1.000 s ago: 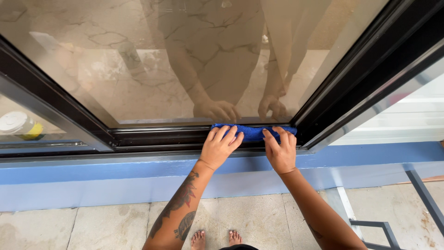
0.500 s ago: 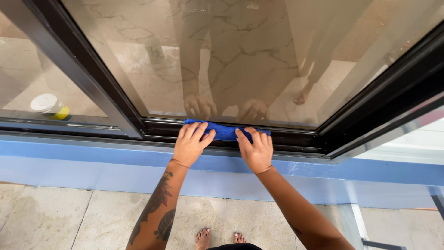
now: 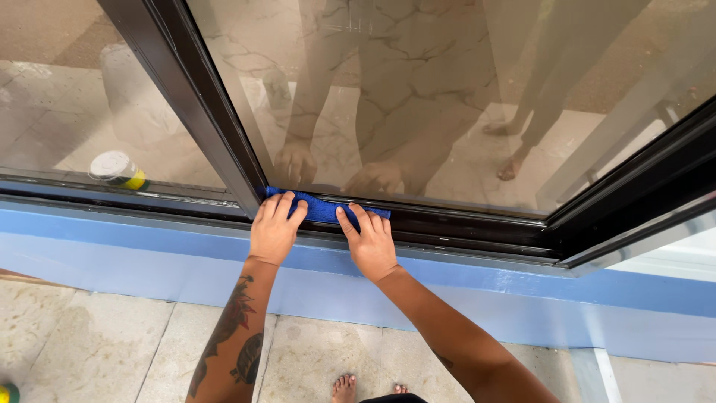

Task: The person wipes the glass surface and black frame of a sliding glass door using a blue cloth.

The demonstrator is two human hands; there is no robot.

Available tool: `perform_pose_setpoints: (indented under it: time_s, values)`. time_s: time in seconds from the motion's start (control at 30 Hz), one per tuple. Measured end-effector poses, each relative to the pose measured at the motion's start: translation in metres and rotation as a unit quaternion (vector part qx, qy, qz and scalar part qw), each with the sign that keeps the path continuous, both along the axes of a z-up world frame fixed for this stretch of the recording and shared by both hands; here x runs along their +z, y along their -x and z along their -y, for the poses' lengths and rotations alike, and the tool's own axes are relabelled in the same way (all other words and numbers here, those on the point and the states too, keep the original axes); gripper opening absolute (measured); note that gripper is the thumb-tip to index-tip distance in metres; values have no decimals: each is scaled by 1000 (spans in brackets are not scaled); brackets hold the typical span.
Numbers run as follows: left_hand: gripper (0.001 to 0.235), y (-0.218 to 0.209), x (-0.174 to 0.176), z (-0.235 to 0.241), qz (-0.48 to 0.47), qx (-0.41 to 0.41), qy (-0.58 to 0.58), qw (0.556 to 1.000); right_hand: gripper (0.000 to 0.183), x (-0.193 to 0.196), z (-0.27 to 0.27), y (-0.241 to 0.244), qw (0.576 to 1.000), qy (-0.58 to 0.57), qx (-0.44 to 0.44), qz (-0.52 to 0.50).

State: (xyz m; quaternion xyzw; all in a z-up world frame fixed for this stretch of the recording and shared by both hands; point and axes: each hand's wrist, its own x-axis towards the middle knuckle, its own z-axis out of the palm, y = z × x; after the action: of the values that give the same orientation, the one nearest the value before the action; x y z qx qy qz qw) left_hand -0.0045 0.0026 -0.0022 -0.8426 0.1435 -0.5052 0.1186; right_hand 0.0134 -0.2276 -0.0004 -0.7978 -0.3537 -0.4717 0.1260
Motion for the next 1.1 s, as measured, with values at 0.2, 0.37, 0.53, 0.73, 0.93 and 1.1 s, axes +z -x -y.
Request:
perform_pose_setpoints:
  time_s: [0.2, 0.37, 0.53, 0.73, 0.93, 1.1]
  values:
    - [11, 4, 2, 1, -8, 2, -6, 1000, 54, -21, 9, -1, 999, 6, -4, -34]
    - [11, -2, 4, 10, -26, -58, -11, 998, 49, -20, 29, 0, 998, -10, -26, -57]
    - [18, -13, 17, 55, 8, -164, 4, 986, 24, -13, 70, -1, 994, -73, -82, -4]
    - [25, -26, 22, 128, 16, -227, 23, 973, 20, -9, 133, 3, 981, -116, -151, -32]
    - [25, -41, 20, 200, 27, -272, 37, 961, 16, -9, 195, 1, 969, -120, -215, -9]
    - [27, -49, 22, 251, 37, -283, 42, 958, 14, -7, 234, -1, 959, -138, -247, -14]
